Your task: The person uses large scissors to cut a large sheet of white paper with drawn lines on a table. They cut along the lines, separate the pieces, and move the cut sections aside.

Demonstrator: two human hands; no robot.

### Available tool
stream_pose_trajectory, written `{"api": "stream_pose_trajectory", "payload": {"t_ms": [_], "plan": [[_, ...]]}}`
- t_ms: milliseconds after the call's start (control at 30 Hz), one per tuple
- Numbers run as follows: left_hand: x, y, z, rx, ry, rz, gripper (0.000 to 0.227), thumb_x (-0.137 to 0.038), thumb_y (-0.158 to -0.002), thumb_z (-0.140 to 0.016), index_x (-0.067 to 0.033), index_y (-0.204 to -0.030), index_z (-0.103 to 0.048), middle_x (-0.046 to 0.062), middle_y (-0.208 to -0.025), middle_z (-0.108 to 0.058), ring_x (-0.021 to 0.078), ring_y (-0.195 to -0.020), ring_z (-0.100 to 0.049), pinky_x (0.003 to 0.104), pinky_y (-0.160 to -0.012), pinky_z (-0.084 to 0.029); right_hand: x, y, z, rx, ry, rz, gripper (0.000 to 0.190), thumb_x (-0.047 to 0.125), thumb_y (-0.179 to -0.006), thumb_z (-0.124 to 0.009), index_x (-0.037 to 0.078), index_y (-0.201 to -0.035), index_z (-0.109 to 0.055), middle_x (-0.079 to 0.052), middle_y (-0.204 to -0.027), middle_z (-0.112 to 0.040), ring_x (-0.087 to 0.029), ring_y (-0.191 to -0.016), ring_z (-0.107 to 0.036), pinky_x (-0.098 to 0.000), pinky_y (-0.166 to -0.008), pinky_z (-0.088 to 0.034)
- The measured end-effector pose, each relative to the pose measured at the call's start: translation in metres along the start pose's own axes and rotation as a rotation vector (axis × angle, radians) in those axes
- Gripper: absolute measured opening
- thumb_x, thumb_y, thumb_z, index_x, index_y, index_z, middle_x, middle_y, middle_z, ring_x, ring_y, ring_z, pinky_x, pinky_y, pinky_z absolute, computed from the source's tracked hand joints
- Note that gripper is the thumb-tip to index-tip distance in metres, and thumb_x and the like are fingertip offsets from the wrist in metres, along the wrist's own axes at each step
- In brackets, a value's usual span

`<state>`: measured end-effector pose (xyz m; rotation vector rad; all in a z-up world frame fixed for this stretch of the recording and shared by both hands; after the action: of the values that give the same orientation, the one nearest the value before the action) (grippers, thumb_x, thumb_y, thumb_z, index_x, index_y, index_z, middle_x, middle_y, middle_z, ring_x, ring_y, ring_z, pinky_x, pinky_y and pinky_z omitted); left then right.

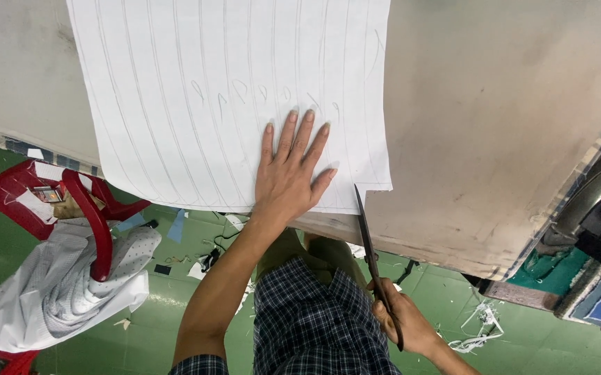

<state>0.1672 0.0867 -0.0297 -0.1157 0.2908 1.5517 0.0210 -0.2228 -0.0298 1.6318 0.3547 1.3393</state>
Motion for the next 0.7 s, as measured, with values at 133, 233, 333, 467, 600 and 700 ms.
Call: {"api": "stream_pose_trajectory", "payload": {"t_ms": [133, 233, 333, 467, 600, 700], "plan": [[0.0, 0.0, 0.001, -0.008, -0.001, -0.002, 0.069, -0.059, -0.112, -0.035, -0.0173, -0.167, -0.028, 0.011, -0.171, -0.015, 0.0324, -0.159, -0.012, 0.058, -0.129, -0.011, 0.004, 0.0, -0.003, 0.064, -0.044, 0.03, 0.04, 0.048, -0.1, -0.043, 0.015, -0.122, -0.05, 0.003, -0.062, -0.054, -0.009, -0.046, -0.047, -0.0286, -0.045, -0.046], [0.0, 0.0, 0.001, -0.015, 0.003, -0.003, 0.069, -0.059, -0.112, -0.036, -0.017, -0.166, -0.029, 0.011, -0.171, -0.016, 0.0325, -0.159, -0.013, 0.058, -0.129, -0.011, -0.001, 0.0, -0.004, 0.062, -0.016, -0.026, 0.048, 0.054, -0.098, -0.041, 0.015, -0.125, -0.051, 0.004, -0.062, -0.053, -0.01, -0.046, -0.046, -0.0291, -0.044, -0.044], [0.0, 0.0, 0.001, -0.005, 0.004, -0.004, 0.069, -0.059, -0.112, -0.035, -0.0168, -0.167, -0.029, 0.011, -0.172, -0.015, 0.0325, -0.159, -0.012, 0.058, -0.129, -0.01, -0.009, 0.0, -0.004, 0.041, -0.03, -0.103, 0.052, 0.057, -0.096, -0.044, 0.015, -0.126, -0.053, 0.004, -0.06, -0.05, -0.009, -0.044, -0.045, -0.028, -0.041, -0.041], [0.0, -0.001, -0.001, 0.015, 0.007, 0.004, 0.07, -0.059, -0.111, -0.033, -0.0175, -0.167, -0.027, 0.011, -0.172, -0.015, 0.0323, -0.159, -0.011, 0.058, -0.129, -0.01, -0.001, 0.001, -0.001, -0.001, 0.022, -0.023, 0.058, 0.063, -0.095, -0.039, 0.014, -0.12, -0.055, 0.005, -0.056, -0.042, -0.01, -0.043, -0.041, -0.0301, -0.042, -0.039], [0.0, -0.001, -0.003, 0.031, 0.013, 0.007, 0.07, -0.06, -0.111, -0.033, -0.0176, -0.167, -0.026, 0.011, -0.172, -0.014, 0.032, -0.159, -0.01, 0.058, -0.129, -0.009, -0.002, 0.001, -0.001, -0.005, 0.072, -0.001, 0.05, 0.057, -0.098, -0.039, 0.013, -0.118, -0.054, 0.003, -0.057, -0.045, -0.011, -0.042, -0.042, -0.0309, -0.041, -0.039], [0.001, 0.0, -0.006, 0.037, 0.01, 0.01, 0.071, -0.06, -0.111, -0.032, -0.0179, -0.167, -0.024, 0.01, -0.172, -0.012, 0.0319, -0.159, -0.009, 0.058, -0.129, -0.008, 0.003, 0.001, -0.001, -0.009, 0.056, 0.006, 0.05, 0.056, -0.099, -0.04, 0.013, -0.121, -0.054, 0.003, -0.058, -0.045, -0.011, -0.043, -0.042, -0.0315, -0.043, -0.039]]}}
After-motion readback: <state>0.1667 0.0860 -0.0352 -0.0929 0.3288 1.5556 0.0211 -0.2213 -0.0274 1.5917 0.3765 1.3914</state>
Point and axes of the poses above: each hand's wrist, its own y-axis away from the middle knuckle, its own z-axis out of the back of the hand, x = y × z, the point moved 7 cm from there along -y, towards the middle knuckle
